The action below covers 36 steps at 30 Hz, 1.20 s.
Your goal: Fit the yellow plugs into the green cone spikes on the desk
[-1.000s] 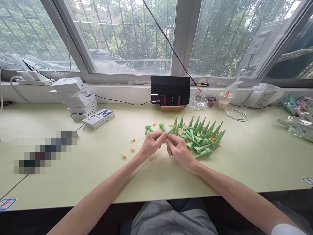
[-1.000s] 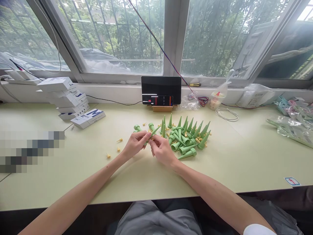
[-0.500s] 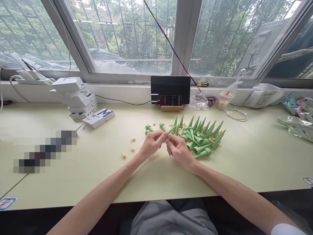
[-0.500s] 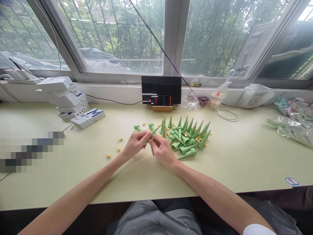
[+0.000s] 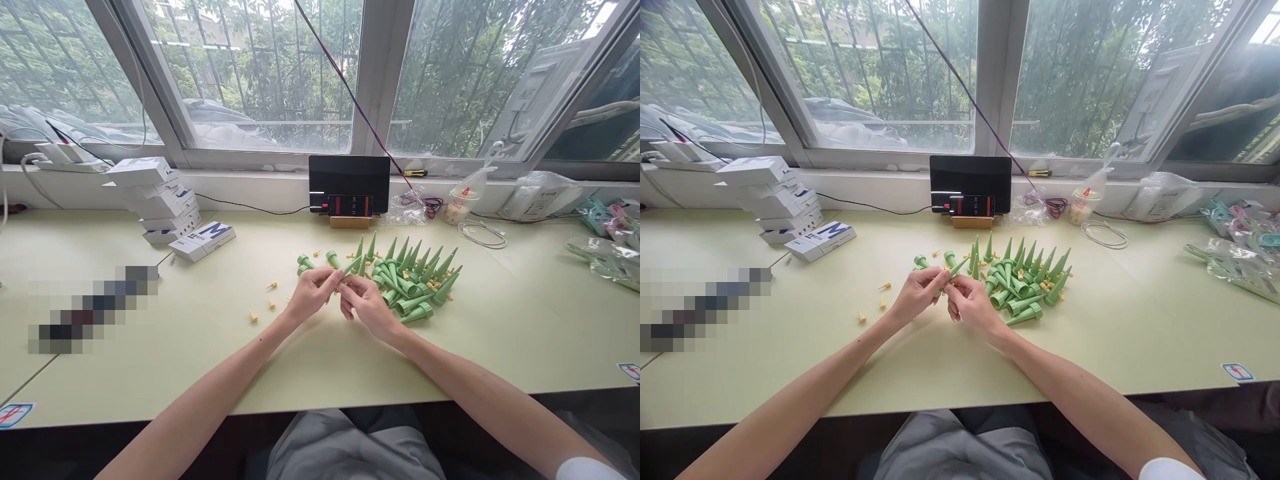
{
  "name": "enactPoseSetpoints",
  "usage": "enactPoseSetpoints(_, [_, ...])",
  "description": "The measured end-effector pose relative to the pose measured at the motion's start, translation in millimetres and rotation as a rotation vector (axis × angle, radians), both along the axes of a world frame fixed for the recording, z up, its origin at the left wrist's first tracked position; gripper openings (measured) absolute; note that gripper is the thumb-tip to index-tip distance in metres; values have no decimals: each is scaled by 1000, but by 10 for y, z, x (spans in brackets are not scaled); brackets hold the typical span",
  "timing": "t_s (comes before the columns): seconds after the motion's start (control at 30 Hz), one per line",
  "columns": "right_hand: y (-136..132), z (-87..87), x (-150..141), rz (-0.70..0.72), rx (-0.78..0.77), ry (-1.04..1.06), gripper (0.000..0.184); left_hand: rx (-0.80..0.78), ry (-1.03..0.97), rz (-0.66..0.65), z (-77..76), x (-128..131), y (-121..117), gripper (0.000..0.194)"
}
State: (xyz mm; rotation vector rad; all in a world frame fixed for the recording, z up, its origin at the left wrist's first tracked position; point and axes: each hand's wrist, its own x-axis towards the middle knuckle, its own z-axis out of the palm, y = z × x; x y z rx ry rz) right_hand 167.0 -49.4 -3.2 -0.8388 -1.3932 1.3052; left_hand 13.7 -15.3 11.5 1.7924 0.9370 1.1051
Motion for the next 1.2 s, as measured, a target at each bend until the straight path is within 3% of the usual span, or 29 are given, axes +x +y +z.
enactPoseSetpoints(0.93, [-27,25,-32,-54,39,-55,30,-27,14,-20,24,-4,5,48])
enactPoseSetpoints(1.2, [34,-15,-10,-217,54,-46,34,-6,65,37,-28,25,22,39])
